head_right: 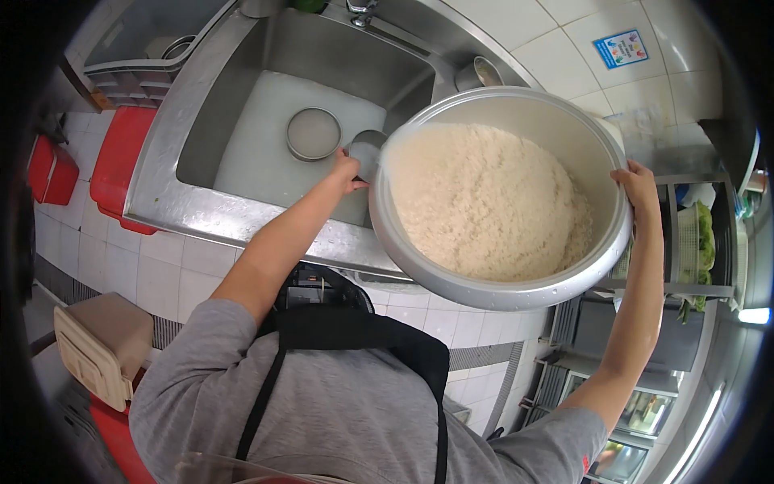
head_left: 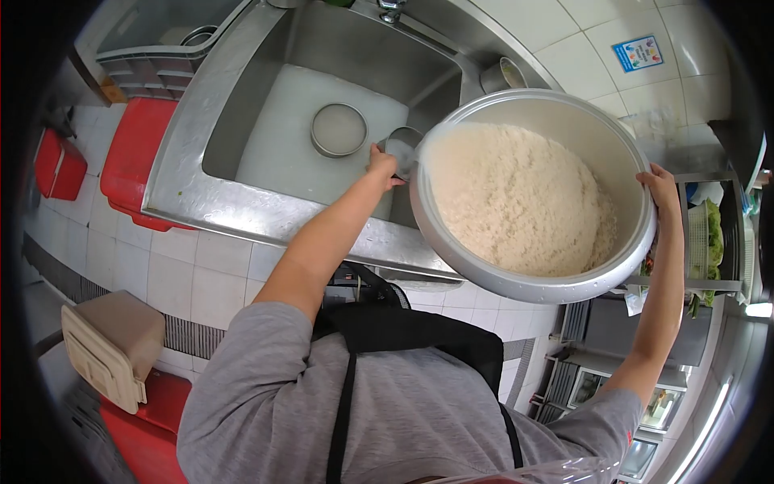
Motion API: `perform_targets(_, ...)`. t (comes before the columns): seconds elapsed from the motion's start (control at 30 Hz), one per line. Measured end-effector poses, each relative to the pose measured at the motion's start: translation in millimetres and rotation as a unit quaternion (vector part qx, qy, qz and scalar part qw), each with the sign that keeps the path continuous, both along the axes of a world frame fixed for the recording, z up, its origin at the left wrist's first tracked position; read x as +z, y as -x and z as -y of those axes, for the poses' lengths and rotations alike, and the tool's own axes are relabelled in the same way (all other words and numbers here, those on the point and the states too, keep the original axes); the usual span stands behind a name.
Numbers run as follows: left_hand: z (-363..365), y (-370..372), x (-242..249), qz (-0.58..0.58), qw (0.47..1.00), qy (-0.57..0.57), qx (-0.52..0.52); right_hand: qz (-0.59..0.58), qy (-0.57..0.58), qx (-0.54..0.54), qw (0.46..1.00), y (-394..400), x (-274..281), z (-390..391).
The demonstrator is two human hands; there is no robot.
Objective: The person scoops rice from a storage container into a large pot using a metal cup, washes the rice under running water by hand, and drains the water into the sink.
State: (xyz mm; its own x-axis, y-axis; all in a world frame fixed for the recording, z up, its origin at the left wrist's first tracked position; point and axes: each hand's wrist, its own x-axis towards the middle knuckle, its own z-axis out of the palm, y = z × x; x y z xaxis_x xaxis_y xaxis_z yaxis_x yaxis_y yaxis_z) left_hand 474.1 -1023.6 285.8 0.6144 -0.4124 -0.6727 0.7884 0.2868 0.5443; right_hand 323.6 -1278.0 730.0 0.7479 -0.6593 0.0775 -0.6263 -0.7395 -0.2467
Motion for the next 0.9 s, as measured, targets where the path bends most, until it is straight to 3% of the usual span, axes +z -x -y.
perform_targets(0.13, 7, 0, -5, -0.003, 1.0, -0.021, 0.015, 0.014, -0.003, 0.004, 1.0, -2, -1, -12)
perform_targets(0.27, 10, 16, 27, -0.03, 0.998, -0.015, 0.062, 0.002, -0.006, 0.012, 1.0, -4, 2, -4)
perform_targets(0.43, 9, 29, 54, 0.009, 0.991, -0.095, 0.098, -0.001, -0.004, 0.004, 1.0, -4, 2, -18)
perform_targets(0.9, 17, 30, 36, 0.012, 0.989, -0.101, 0.108, -0.015, 0.003, 0.031, 0.999, -14, 8, -20)
